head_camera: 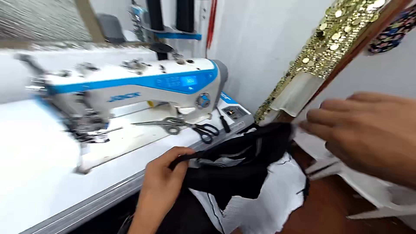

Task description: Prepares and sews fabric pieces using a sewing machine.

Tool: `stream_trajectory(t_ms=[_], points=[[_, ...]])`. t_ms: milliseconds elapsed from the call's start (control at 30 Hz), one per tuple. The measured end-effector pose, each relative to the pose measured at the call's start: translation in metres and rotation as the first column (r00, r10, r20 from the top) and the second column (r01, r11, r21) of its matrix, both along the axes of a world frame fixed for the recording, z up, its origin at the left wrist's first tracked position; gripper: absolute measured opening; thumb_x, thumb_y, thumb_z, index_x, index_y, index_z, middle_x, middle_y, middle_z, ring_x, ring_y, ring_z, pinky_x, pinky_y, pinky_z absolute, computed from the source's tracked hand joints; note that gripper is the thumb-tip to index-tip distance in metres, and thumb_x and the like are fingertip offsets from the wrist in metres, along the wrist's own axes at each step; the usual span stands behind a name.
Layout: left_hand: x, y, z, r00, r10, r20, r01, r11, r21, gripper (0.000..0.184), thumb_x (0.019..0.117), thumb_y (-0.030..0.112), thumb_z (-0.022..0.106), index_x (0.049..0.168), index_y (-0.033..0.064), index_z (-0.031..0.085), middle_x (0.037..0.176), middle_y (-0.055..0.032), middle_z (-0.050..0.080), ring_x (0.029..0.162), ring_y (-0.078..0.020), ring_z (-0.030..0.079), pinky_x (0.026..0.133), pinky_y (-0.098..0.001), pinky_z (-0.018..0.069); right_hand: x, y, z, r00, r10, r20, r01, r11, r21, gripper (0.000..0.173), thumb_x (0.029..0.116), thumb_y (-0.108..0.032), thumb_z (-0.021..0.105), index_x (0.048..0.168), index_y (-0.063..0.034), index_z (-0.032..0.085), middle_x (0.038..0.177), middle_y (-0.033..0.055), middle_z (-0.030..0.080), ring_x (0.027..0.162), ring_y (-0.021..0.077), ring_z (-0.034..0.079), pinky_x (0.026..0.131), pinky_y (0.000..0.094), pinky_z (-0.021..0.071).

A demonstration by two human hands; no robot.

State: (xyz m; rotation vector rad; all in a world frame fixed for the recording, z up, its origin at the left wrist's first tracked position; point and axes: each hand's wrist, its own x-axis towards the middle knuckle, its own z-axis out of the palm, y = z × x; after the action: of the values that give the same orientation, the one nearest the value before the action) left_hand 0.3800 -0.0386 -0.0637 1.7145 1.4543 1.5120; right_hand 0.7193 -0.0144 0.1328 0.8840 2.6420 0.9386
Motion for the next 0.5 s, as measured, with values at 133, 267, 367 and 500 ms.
stream_trajectory(t_ms=[133, 267, 367, 500], points=[[-0.122, -0.087, 0.059, 0.962, 0.272, 0.000, -0.264, 0.935, 0.237, 0.022, 0.0933, 0.006, 0.055, 0.100, 0.0112, 0.075, 0.092, 0.0061, 0.074, 0.078, -0.0025, 0.069, 0.067, -0.0216, 0.0583, -0.098, -0.007, 0.058, 0.886, 0.461, 0.053, -0.464, 0.877, 0.127, 0.016, 0.0855, -0.010, 0.059, 0.070, -0.0069, 0.054, 0.080, 0.0140, 0.056, 0.072, 0.0362, 0.059, 0.053, 0.0494, 0.0391], [-0.186, -0.161, 0.113, 0.797, 0.511, -0.321, -0.418, 0.852, 0.316, 0.019, 0.0912, 0.009, 0.059, 0.100, 0.0126, 0.076, 0.089, 0.0060, 0.074, 0.073, -0.0002, 0.066, 0.064, -0.0227, 0.0562, -0.250, -0.035, 0.019, 0.554, 0.771, -0.315, -0.813, 0.582, -0.004, 0.027, 0.0965, -0.016, 0.053, 0.114, -0.0159, 0.074, 0.106, 0.0017, 0.069, 0.096, 0.0200, 0.068, 0.071, 0.0371, 0.0560], [-0.210, -0.196, 0.142, 0.704, 0.499, -0.506, -0.431, 0.866, 0.253, 0.019, 0.0924, 0.009, 0.062, 0.100, 0.0189, 0.077, 0.080, 0.0093, 0.072, 0.063, 0.0001, 0.063, 0.054, -0.0223, 0.0530, -0.364, -0.056, -0.053, 0.346, 0.680, -0.646, -0.937, 0.287, -0.200, 0.044, 0.0950, -0.013, 0.063, 0.139, -0.0109, 0.062, 0.136, 0.0046, 0.065, 0.125, 0.0158, 0.062, 0.100, 0.0329, 0.0545], [-0.235, -0.250, 0.175, 0.580, 0.489, -0.652, -0.498, 0.846, 0.192, 0.023, 0.0902, 0.014, 0.061, 0.100, 0.0261, 0.078, 0.081, 0.0156, 0.072, 0.066, 0.0038, 0.063, 0.055, -0.0209, 0.0528, -0.476, -0.080, -0.113, 0.321, 0.501, -0.804, -0.883, -0.150, -0.446, 0.060, 0.0911, -0.027, 0.074, 0.143, -0.0023, 0.057, 0.138, 0.0152, 0.063, 0.124, 0.0257, 0.063, 0.101, 0.0470, 0.0541]])
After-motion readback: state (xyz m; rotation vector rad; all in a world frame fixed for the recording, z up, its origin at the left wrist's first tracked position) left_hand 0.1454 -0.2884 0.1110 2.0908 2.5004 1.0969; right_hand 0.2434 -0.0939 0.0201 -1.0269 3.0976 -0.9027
